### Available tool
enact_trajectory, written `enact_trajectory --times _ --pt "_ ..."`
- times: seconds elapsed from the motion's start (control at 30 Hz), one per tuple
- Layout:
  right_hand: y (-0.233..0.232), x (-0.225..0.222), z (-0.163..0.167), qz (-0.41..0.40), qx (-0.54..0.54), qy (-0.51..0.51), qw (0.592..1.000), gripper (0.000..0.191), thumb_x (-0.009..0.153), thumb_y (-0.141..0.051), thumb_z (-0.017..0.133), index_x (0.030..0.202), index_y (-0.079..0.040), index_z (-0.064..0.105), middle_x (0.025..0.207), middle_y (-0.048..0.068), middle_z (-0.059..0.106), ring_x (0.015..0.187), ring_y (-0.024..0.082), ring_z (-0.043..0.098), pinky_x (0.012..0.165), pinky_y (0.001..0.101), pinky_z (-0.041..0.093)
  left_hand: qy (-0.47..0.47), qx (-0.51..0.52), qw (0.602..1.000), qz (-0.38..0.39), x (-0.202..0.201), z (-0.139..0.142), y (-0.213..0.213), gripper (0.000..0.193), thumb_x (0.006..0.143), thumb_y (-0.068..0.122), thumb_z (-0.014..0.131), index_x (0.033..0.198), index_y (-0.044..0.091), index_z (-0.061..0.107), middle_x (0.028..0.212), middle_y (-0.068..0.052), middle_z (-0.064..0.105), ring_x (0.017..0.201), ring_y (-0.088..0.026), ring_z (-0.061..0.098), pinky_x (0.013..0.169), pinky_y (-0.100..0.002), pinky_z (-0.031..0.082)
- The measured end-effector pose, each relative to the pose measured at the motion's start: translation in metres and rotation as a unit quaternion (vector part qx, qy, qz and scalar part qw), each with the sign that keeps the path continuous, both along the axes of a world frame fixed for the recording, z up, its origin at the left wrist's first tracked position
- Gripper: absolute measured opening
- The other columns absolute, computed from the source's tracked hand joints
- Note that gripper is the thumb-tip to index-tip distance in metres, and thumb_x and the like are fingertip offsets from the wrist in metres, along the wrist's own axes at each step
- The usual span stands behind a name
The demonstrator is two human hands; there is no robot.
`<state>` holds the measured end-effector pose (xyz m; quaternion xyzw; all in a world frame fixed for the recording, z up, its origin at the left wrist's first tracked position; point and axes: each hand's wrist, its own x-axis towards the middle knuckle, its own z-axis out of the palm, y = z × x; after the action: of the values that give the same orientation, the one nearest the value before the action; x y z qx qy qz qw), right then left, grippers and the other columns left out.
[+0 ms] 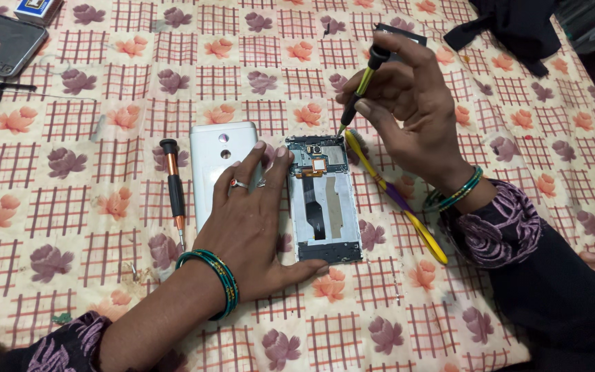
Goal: The person works on a disassembled smartphone lying on a table, prying at the frame with a screwdriver and brushing the internal components and back cover with a toothbrush. They lift off the phone's back cover, brush its inside, then resume prying and unscrewing parts of the frame.
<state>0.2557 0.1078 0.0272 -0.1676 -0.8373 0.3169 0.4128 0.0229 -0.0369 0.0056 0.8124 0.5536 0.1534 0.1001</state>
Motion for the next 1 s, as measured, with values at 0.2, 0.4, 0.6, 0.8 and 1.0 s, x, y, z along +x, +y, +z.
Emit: enact_trajectory --times 0.2,0.4,0.6,0.8,1.0 --pt "0.0006 -0.0042 -0.0023 -0.063 0.06 -0.015 0.996 0.073 0.097 0.007 0.08 0.151 -0.013 0.036 0.116 0.012 0.055 0.109 0.019 0.069 0.098 0.0332 0.068 -0.006 0.012 1.0 -0.007 -0.0004 0.0005 -0.0009 0.138 0.065 0.08 0.071 0.149 -0.014 0.016 0.132 -0.039 0.051 0.144 -0.047 0.023 0.113 -0.058 0.015" --pt "0.0004 -0.002 -0.002 -0.03 0.023 -0.013 0.999 0.068 0.102 0.009 0.07 0.152 -0.012 0.029 0.12 0.01 0.061 0.116 0.019 0.069 0.102 0.0327 0.064 -0.01 -0.002 1.0 -0.004 0.0007 0.0035 -0.0009 0.137 0.065 0.079 0.071 0.149 -0.014 0.016 0.121 -0.035 0.059 0.145 -0.045 0.023 0.113 -0.057 0.015" --pt "0.0015 -0.0006 -0.003 -0.011 0.043 -0.03 0.999 0.069 0.104 0.006 0.071 0.153 -0.015 0.027 0.121 0.011 0.064 0.115 0.02 0.07 0.102 0.0335 0.064 0.003 -0.035 0.999 0.002 0.0015 0.0047 0.0 0.139 0.065 0.079 0.071 0.154 -0.013 0.017 0.127 -0.035 0.058 0.146 -0.045 0.023 0.115 -0.057 0.015" --pt "0.0029 0.0014 -0.0066 -0.024 0.025 -0.015 0.999 0.066 0.108 0.009 0.071 0.154 -0.014 0.03 0.122 0.012 0.061 0.116 0.02 0.068 0.104 0.033 0.064 -0.02 0.007 1.0 -0.008 -0.0001 0.0022 -0.0005 0.137 0.065 0.078 0.072 0.148 -0.016 0.019 0.127 -0.037 0.055 0.144 -0.047 0.025 0.113 -0.059 0.016" --pt "0.0039 0.0009 -0.0049 -0.056 0.047 -0.021 0.997 0.072 0.1 0.011 0.075 0.153 -0.013 0.032 0.12 0.016 0.057 0.115 0.021 0.067 0.103 0.0353 0.066 -0.031 0.016 0.999 -0.009 -0.0001 0.0016 -0.0002 0.137 0.063 0.077 0.074 0.149 -0.015 0.02 0.132 -0.037 0.054 0.144 -0.047 0.024 0.112 -0.06 0.017"
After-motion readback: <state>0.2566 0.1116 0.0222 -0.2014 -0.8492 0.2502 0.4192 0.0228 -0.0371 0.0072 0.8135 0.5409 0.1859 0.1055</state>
